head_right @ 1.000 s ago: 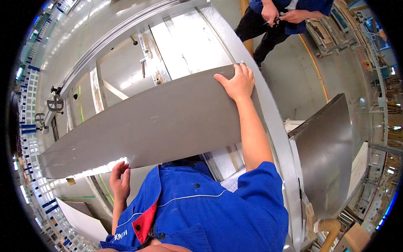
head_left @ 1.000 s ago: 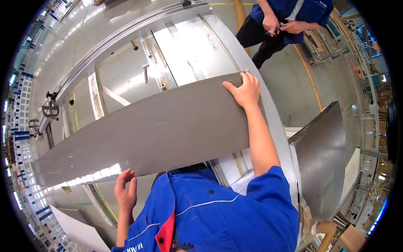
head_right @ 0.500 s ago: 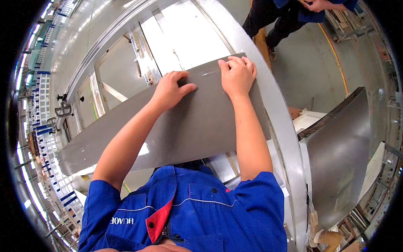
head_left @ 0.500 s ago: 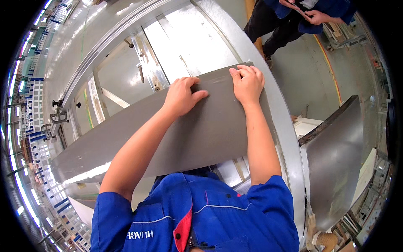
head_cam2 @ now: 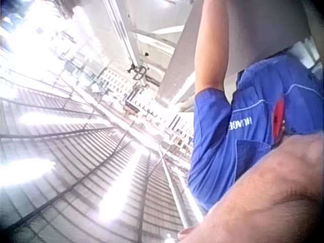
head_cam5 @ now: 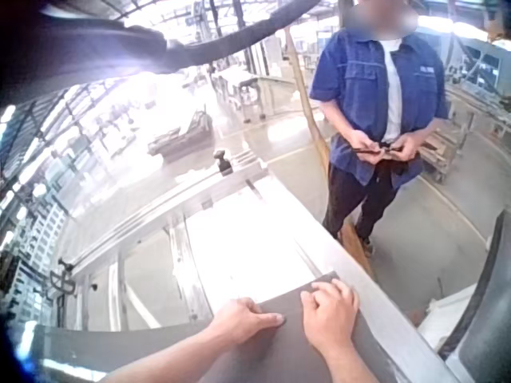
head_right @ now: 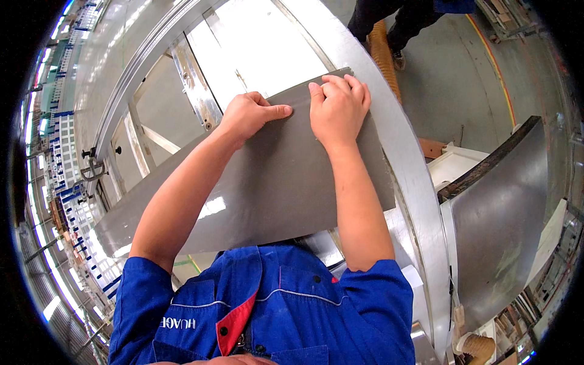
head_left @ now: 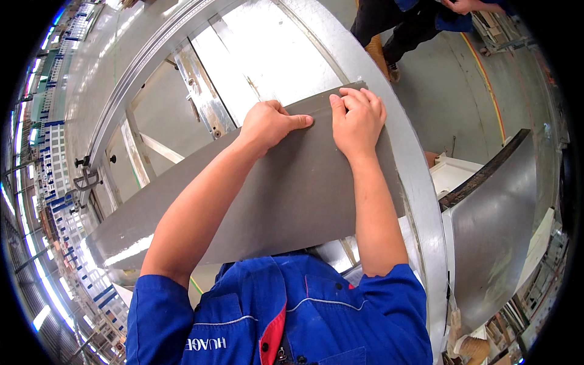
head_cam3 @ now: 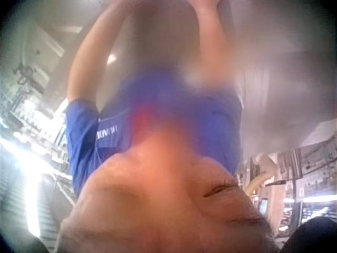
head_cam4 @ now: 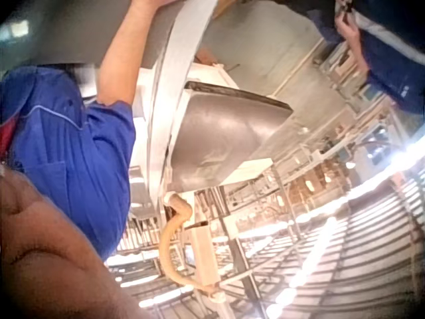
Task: The person positions a large grey panel on a table saw, consults a document, and uses a tape measure to verify dimensions. They then operate the saw to cut the panel and peel off a protective film from the edge of the cut piece.
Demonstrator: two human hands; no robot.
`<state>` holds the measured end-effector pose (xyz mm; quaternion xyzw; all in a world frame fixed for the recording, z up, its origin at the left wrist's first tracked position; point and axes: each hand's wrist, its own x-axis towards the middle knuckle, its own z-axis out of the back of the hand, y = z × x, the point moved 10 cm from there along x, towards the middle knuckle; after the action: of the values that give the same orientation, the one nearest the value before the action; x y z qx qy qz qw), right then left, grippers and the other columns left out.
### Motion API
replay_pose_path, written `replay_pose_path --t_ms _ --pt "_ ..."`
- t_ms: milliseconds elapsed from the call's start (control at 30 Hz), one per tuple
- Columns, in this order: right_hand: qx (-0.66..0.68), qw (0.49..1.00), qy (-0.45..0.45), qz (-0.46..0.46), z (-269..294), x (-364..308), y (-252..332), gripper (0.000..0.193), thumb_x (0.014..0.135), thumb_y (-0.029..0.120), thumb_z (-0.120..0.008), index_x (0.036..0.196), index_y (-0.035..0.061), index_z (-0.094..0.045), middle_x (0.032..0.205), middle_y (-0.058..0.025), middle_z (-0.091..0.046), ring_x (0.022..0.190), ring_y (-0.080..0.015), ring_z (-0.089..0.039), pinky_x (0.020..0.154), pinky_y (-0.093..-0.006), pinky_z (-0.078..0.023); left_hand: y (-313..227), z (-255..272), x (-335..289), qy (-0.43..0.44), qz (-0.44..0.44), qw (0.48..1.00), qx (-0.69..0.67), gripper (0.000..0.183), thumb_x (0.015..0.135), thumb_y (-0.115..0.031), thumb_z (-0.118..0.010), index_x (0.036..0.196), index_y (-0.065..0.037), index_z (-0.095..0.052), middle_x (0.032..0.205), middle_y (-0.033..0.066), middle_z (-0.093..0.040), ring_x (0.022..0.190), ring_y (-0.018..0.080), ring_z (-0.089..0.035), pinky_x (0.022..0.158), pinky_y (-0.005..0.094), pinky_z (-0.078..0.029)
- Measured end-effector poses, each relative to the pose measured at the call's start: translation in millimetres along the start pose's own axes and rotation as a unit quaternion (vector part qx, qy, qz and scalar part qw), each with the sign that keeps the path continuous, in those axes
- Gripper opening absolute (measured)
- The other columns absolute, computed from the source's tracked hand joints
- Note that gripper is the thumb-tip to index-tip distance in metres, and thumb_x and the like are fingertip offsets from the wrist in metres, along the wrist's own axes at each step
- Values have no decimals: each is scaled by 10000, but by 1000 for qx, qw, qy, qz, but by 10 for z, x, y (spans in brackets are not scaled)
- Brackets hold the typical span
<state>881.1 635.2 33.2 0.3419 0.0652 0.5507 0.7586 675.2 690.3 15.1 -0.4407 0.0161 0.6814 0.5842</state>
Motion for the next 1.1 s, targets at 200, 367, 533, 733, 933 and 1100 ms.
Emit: replay_pose_path --t_ms 200,367,533,733,933,1100 --pt "-11 1000 15 1 -20 4 -3 315 1008 324 -635 965 53 -790 1216 -43 -748 1322 -296 -532 1227 -519 -239 -31 -19 -2 -28 -1 999 43 680 698 -646 -882 872 -9 -721 813 117 -717 745 233 -700 657 381 -557" --pt "-2 1000 9 -6 -6 -1 -9 330 1023 306 -595 1020 37 -787 1217 -55 -746 1323 -299 -533 1231 -515 -237 -80 -52 -6 -37 0 999 27 678 714 -622 -897 865 14 -717 775 107 -693 734 214 -670 666 376 -532" --pt "3 1000 9 -4 -9 -2 -26 332 1027 304 -583 1037 41 -786 1221 -55 -745 1320 -286 -536 1234 -506 -234 -154 -44 -28 -64 -24 996 63 740 708 -680 -874 883 24 -725 804 136 -719 750 241 -703 663 394 -552" --pt "22 1000 16 -4 -49 -21 -61 334 1032 314 -577 1064 56 -786 1220 -62 -744 1322 -284 -537 1233 -496 -235 -203 -49 -45 -84 -43 992 79 762 730 -710 -836 907 25 -738 844 158 -743 798 274 -738 695 399 -581" --pt "291 948 -4 -129 373 29 -266 306 1038 257 -581 1142 26 -753 1207 -120 -732 1259 -312 -573 1107 -441 -420 -153 -95 -10 -49 -22 994 100 879 732 -820 -739 1016 11 -767 992 156 -778 967 316 -751 851 414 -582" --pt "115 988 22 -104 663 -248 -101 362 947 291 -726 1196 28 -714 1167 -108 -717 1149 -304 -613 1000 -431 -498 -191 -72 23 -56 -49 994 86 793 737 -758 -795 925 11 -749 877 148 -749 829 280 -738 737 400 -581"
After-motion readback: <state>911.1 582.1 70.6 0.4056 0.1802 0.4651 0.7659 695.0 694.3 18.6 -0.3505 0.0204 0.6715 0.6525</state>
